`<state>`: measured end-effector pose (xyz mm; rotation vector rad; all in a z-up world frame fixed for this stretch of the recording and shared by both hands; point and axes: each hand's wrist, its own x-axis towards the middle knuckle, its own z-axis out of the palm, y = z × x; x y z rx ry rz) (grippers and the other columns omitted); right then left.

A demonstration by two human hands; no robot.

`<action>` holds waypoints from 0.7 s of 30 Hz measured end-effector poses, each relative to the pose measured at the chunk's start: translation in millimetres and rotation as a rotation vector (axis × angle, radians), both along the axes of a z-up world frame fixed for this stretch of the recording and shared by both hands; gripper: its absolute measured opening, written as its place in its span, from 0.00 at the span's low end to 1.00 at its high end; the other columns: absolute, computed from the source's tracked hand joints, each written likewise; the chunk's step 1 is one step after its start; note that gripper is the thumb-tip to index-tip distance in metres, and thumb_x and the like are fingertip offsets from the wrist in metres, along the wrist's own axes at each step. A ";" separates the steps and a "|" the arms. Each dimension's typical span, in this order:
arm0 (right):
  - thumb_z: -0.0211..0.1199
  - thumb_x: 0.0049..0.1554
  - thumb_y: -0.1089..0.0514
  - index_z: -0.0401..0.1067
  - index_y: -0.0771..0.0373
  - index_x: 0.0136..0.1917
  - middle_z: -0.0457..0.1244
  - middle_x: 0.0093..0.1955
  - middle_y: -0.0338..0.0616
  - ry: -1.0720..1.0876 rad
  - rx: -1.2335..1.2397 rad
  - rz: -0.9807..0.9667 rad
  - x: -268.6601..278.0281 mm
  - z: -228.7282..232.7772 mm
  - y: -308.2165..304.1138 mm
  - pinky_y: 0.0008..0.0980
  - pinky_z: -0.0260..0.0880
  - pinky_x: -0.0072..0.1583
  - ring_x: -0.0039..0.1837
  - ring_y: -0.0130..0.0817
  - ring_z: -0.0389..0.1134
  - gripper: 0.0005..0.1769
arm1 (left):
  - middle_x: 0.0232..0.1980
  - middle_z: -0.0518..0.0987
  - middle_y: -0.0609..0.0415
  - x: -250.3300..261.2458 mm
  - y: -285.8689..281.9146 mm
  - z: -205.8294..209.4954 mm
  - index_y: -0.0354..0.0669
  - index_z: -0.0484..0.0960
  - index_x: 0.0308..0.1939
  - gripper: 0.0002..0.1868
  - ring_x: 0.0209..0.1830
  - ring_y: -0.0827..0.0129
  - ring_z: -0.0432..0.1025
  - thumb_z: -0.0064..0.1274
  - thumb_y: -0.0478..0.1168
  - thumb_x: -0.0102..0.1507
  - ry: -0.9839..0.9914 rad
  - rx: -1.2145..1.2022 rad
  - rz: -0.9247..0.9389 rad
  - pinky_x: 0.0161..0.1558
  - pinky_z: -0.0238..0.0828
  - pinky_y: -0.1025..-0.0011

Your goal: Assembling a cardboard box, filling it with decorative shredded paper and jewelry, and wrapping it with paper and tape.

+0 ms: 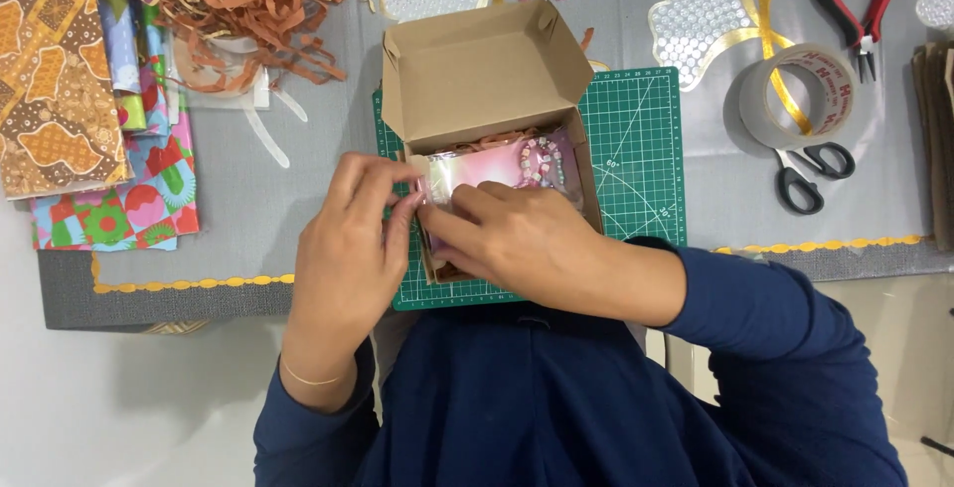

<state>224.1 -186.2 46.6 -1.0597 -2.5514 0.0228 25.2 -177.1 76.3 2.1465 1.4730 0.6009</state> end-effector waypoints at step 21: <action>0.70 0.61 0.57 0.79 0.59 0.49 0.68 0.42 0.42 0.350 -0.311 -0.096 45.5 49.5 25.3 0.28 0.69 0.41 0.40 0.33 0.68 0.05 | 0.35 0.75 0.55 -4.3 21.7 0.7 0.41 0.76 0.52 0.10 0.30 0.63 0.74 0.54 0.40 0.70 -0.158 -0.054 0.050 0.30 0.73 0.68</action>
